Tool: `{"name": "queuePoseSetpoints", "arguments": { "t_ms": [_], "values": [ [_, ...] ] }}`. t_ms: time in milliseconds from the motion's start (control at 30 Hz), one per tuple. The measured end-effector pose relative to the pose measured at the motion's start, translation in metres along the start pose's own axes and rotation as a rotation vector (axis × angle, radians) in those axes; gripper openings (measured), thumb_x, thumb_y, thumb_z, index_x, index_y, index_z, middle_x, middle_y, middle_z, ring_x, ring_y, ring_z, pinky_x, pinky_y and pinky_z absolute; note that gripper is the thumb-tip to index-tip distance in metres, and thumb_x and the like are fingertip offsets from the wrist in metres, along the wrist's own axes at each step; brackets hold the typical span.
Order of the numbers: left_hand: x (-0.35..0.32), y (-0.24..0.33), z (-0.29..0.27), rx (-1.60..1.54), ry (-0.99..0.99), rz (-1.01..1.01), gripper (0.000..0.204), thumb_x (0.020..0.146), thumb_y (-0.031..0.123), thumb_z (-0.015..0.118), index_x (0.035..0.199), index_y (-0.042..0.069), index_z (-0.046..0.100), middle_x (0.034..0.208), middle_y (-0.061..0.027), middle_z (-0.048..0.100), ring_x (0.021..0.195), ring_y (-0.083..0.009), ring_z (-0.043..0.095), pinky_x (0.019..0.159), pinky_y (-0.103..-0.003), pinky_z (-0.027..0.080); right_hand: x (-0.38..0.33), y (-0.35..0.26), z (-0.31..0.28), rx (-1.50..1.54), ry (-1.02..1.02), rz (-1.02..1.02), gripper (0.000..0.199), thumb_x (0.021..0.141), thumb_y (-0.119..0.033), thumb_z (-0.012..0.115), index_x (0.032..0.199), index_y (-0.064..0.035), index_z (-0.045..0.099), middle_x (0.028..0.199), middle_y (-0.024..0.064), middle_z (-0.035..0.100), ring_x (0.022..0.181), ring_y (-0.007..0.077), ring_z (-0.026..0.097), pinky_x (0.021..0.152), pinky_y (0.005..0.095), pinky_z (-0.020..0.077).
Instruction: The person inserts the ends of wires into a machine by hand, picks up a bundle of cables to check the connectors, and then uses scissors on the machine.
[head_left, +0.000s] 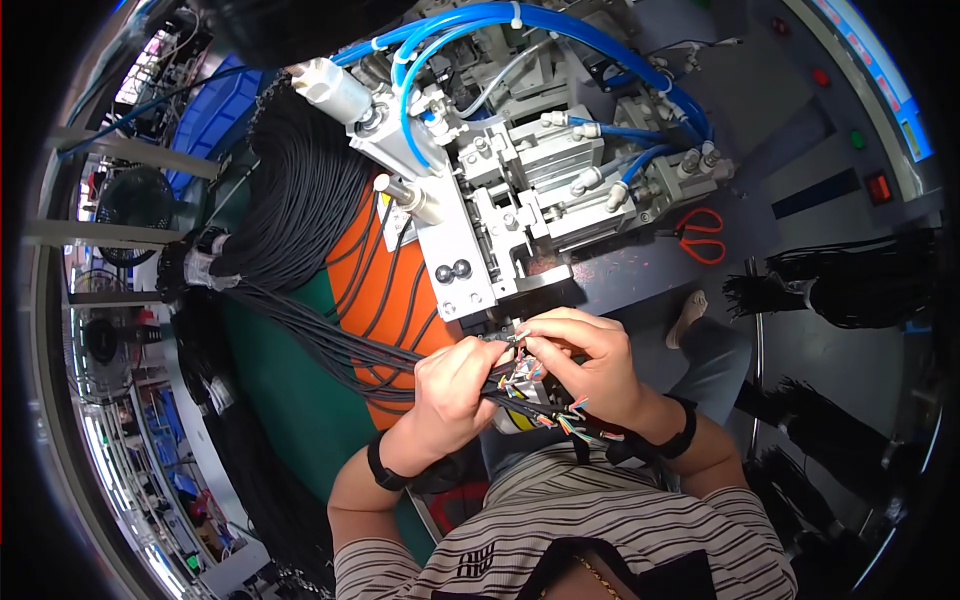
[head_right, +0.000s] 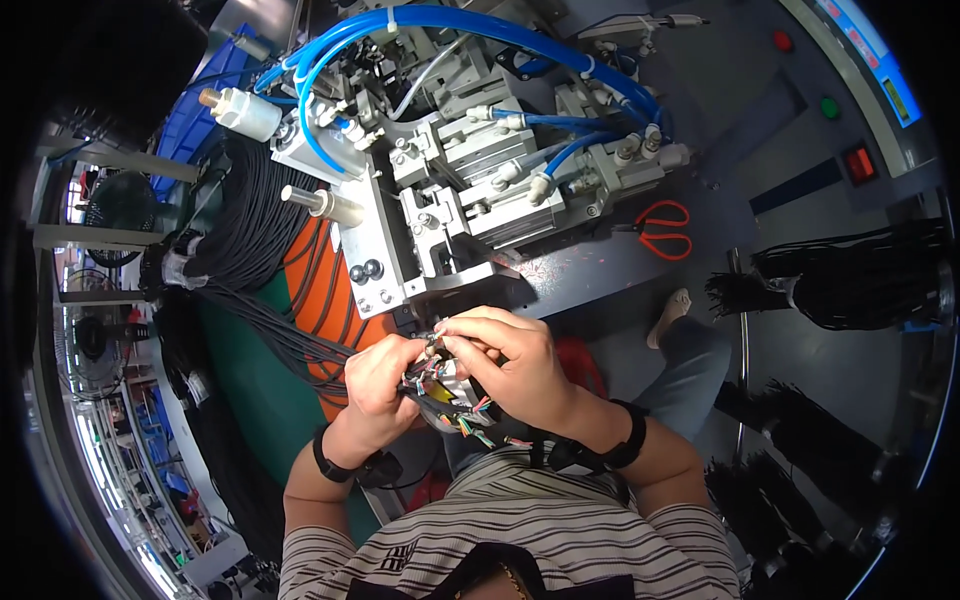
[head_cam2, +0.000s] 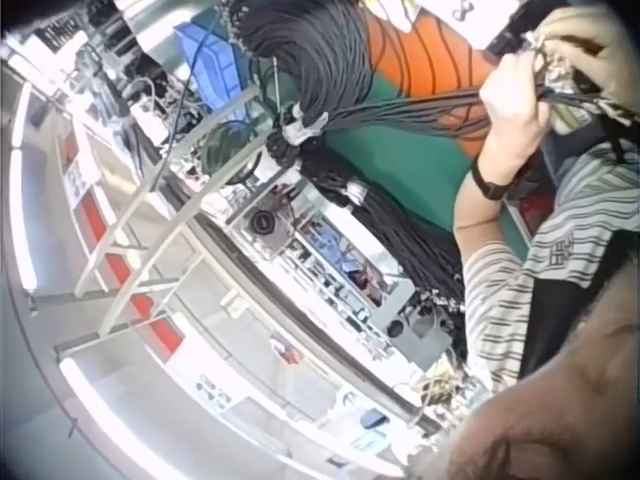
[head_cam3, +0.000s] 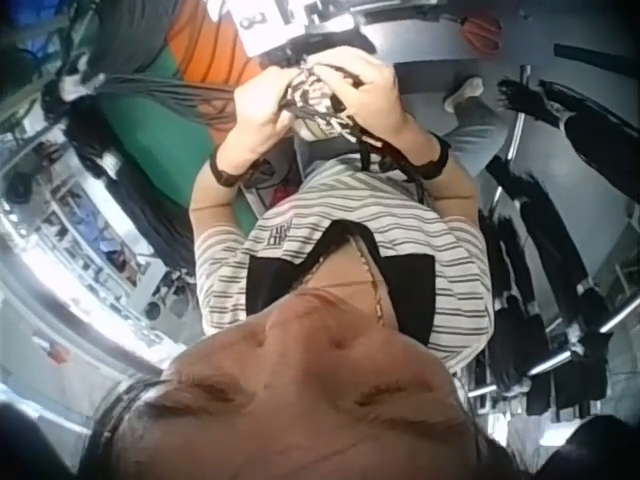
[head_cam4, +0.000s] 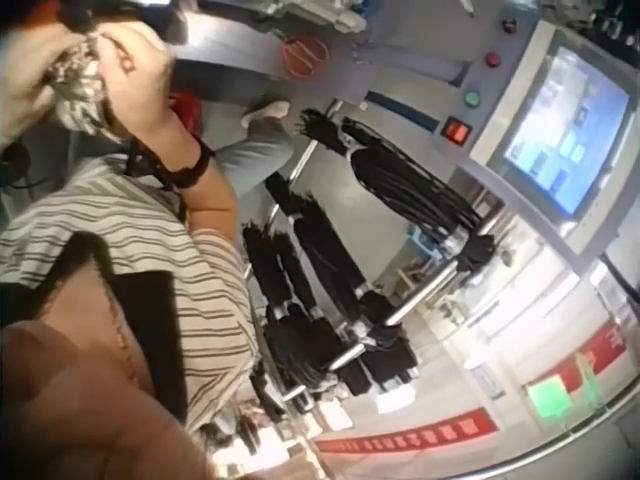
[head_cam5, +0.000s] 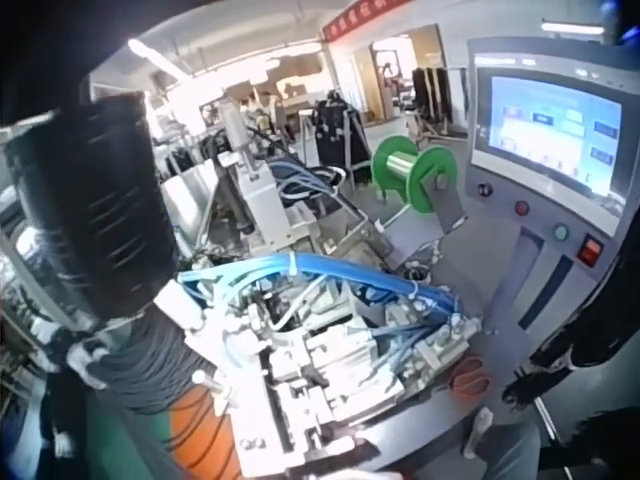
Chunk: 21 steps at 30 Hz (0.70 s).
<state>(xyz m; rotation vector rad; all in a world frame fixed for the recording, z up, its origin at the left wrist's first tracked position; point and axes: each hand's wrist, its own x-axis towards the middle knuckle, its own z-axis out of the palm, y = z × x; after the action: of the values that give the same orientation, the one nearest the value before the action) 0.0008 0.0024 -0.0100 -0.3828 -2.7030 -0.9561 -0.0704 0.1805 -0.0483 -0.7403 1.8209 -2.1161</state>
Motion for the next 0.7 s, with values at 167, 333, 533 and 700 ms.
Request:
{"name": "queuePoseSetpoints", "arguments": {
  "t_ms": [167, 333, 533, 700],
  "values": [
    [-0.001, 0.000, 0.002, -0.054, -0.007, -0.028, 0.036, 0.066, 0.000, 0.069, 0.101, -0.001, 0.062, 0.077, -0.0116, 0.058, 0.064, -0.0306, 0.062, 0.057, -0.039, 0.050, 0.001, -0.001, -0.001, -0.008, -0.022, 0.016, 0.017, 0.090, 0.008, 0.066, 0.107, 0.0056, 0.069, 0.098, 0.0116, 0.070, 0.073, 0.0074, 0.067, 0.061, 0.0194, 0.0541],
    [-0.002, -0.001, 0.005, 0.026, -0.024, 0.004, 0.038, 0.065, 0.001, 0.071, 0.102, -0.002, 0.063, 0.078, -0.0118, 0.058, 0.064, -0.0299, 0.062, 0.057, -0.038, 0.050, 0.002, -0.003, -0.005, -0.125, -0.043, 0.000, 0.014, 0.090, 0.008, 0.066, 0.103, 0.0056, 0.068, 0.097, 0.0110, 0.070, 0.069, 0.0069, 0.066, 0.057, 0.0197, 0.0528],
    [-0.003, 0.001, 0.009, 0.140, 0.044, 0.068, 0.037, 0.065, 0.003, 0.073, 0.100, -0.002, 0.064, 0.076, -0.0109, 0.057, 0.061, -0.0275, 0.060, 0.055, -0.037, 0.048, 0.007, -0.004, -0.010, 0.016, -0.098, 0.248, 0.010, 0.091, 0.006, 0.066, 0.100, 0.0051, 0.068, 0.098, 0.0088, 0.070, 0.068, 0.0068, 0.065, 0.057, 0.0196, 0.0515],
    [0.000, 0.007, 0.006, 0.214, 0.100, 0.126, 0.032, 0.065, 0.004, 0.077, 0.095, 0.000, 0.064, 0.070, -0.0082, 0.056, 0.054, -0.0242, 0.056, 0.050, -0.034, 0.043, 0.013, -0.007, -0.020, 0.336, -0.209, 0.624, 0.008, 0.092, 0.005, 0.064, 0.099, 0.0060, 0.067, 0.101, 0.0098, 0.070, 0.072, 0.0085, 0.066, 0.060, 0.0201, 0.0529]
  ]
}}
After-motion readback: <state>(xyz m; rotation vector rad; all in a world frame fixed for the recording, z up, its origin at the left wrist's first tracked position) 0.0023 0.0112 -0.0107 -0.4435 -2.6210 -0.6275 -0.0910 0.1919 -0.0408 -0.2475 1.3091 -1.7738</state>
